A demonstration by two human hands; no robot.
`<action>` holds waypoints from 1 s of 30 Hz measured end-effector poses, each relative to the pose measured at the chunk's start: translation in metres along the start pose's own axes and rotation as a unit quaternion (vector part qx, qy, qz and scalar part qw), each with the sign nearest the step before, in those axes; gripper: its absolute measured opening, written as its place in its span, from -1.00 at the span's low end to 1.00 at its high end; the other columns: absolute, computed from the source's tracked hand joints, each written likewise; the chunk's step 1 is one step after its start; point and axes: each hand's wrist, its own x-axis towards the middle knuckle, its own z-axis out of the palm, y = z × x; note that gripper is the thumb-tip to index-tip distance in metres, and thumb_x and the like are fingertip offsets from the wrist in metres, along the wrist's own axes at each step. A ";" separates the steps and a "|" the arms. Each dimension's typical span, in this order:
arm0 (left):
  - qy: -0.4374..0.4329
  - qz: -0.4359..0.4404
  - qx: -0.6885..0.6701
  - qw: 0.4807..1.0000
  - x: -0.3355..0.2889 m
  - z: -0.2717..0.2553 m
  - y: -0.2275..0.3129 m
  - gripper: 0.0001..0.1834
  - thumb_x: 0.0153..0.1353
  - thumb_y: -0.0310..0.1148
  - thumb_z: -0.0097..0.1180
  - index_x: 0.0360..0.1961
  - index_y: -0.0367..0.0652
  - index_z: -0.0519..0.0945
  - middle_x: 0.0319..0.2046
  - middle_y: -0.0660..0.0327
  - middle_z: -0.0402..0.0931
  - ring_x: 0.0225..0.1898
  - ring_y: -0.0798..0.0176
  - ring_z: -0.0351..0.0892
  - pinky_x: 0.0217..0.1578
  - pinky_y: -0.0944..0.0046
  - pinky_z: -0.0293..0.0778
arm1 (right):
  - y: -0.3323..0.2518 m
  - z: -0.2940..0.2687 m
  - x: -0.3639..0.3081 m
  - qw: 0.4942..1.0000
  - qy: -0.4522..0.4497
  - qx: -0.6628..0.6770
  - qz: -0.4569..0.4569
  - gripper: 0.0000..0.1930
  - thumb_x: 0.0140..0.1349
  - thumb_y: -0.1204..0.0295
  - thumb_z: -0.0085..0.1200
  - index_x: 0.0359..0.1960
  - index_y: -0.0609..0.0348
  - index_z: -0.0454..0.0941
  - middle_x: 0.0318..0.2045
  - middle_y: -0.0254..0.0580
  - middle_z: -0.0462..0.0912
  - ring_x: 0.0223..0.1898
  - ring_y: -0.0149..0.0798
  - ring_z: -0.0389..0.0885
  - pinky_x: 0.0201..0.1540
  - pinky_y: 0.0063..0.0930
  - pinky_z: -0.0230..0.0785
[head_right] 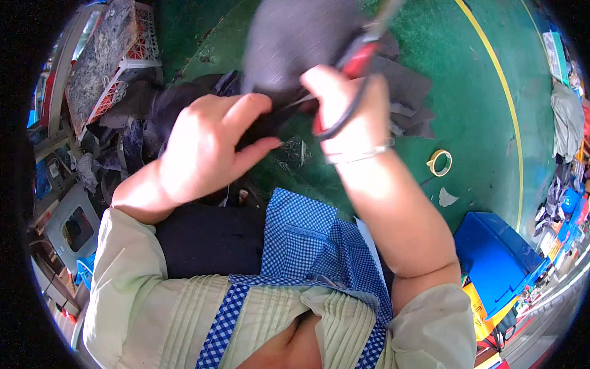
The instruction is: Trimming fabric shoe components with scissors and applying adhesive tape.
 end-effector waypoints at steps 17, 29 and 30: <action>0.094 -0.062 -0.043 0.993 0.037 0.102 -0.090 -0.54 -0.17 -0.59 0.18 -0.16 -0.10 0.42 0.31 -0.19 -0.09 0.15 -0.34 0.24 0.07 0.01 0.35 | -0.036 -0.115 0.031 0.966 0.099 0.220 -0.095 -0.51 -0.04 0.73 0.03 0.02 0.19 0.45 -0.01 -0.09 0.53 0.03 -0.06 0.51 0.10 -0.12 0.41; -0.140 -0.137 0.090 0.977 0.020 0.139 -0.081 -0.75 0.05 -0.49 -0.04 -0.19 -0.26 0.35 -0.35 -0.07 0.53 -0.33 -0.13 0.60 -0.31 0.02 0.55 | 0.108 -0.249 0.012 0.906 0.394 -0.085 0.129 -0.51 0.19 -0.07 0.06 -0.51 0.17 0.47 -0.73 -0.30 0.41 -0.74 -0.37 0.35 -0.69 -0.51 0.15; -0.118 -0.140 0.076 0.980 0.014 0.140 -0.081 -0.68 0.04 -0.46 -0.01 -0.13 -0.25 0.34 -0.36 -0.07 0.53 -0.35 -0.14 0.59 -0.32 -0.01 0.54 | 0.110 -0.237 -0.007 0.953 0.252 -0.064 0.154 -0.46 0.21 -0.14 -0.04 -0.52 0.17 0.46 -0.71 -0.28 0.43 -0.73 -0.38 0.36 -0.68 -0.53 0.17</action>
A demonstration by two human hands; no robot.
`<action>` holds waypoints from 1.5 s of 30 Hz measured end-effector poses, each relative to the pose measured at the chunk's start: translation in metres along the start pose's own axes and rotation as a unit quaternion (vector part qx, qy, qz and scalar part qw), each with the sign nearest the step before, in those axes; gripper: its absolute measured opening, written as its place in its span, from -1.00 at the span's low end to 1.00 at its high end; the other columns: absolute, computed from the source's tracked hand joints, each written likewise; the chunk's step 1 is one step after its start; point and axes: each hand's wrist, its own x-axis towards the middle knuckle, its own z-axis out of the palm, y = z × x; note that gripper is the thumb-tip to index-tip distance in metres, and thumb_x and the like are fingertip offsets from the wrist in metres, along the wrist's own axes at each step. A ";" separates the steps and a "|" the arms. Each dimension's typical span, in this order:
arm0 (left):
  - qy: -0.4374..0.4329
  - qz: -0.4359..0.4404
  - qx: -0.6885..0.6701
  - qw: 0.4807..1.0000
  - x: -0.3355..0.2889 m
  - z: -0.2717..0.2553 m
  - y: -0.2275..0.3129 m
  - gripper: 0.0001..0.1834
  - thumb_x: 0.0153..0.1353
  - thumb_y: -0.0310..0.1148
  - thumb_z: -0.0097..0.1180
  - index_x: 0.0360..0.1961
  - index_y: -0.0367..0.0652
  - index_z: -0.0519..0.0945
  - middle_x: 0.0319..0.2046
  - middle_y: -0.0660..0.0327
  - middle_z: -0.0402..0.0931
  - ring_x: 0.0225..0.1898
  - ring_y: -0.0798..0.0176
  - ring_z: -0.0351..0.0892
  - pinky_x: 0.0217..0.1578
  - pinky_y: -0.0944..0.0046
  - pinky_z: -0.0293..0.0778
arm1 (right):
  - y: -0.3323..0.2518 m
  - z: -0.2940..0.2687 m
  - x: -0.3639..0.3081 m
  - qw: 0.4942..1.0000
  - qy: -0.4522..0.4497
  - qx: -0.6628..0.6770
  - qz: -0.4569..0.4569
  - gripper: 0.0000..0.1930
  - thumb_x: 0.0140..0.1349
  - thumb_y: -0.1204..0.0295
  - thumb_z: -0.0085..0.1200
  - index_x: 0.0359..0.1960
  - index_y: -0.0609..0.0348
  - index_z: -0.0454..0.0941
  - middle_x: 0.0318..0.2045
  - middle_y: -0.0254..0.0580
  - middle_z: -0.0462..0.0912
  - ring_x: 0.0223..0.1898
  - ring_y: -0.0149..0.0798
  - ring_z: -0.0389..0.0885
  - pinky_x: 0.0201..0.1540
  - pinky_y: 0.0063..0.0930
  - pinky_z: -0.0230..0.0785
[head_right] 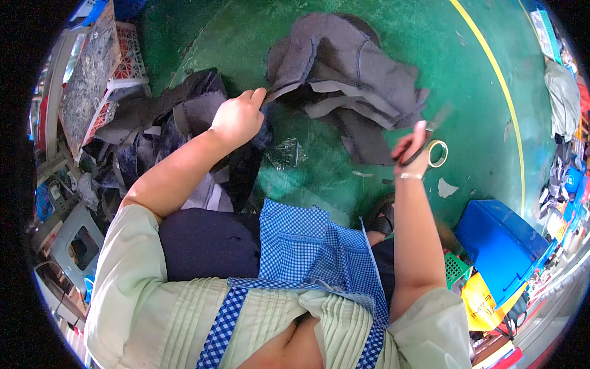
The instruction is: Trimming fabric shoe components with scissors and applying adhesive tape.
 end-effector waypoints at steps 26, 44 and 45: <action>0.147 0.114 -0.287 0.940 -0.053 -0.040 0.019 -0.73 -0.16 -0.53 0.15 -0.42 -0.13 0.34 -0.74 0.20 0.35 -0.70 0.17 0.48 -0.65 0.22 0.35 | -0.041 0.181 -0.124 0.944 -0.327 -0.036 -0.001 -0.70 0.10 0.24 0.24 -0.44 0.24 0.49 -0.60 -0.25 0.55 -0.61 -0.36 0.51 -0.62 -0.49 0.31; 0.124 -0.101 -0.387 0.908 -0.046 -0.016 -0.001 -0.83 -0.05 -0.52 0.06 -0.56 -0.22 0.28 -0.73 0.21 0.20 -0.66 0.40 0.20 -0.64 0.30 0.21 | -0.006 0.152 -0.119 0.843 -0.455 -0.026 0.287 -0.22 0.20 -0.37 -0.45 -0.53 0.17 0.44 -0.62 -0.14 0.50 -0.60 -0.19 0.47 -0.48 -0.36 0.36; 0.135 -0.075 -0.378 0.913 -0.045 -0.015 0.001 -0.82 -0.06 -0.53 0.06 -0.55 -0.23 0.28 -0.72 0.16 0.21 -0.67 0.34 0.23 -0.63 0.28 0.23 | -0.004 0.162 -0.112 0.856 -0.451 0.018 0.253 -0.23 0.20 -0.37 -0.43 -0.58 0.16 0.43 -0.69 -0.15 0.46 -0.69 -0.17 0.43 -0.54 -0.34 0.34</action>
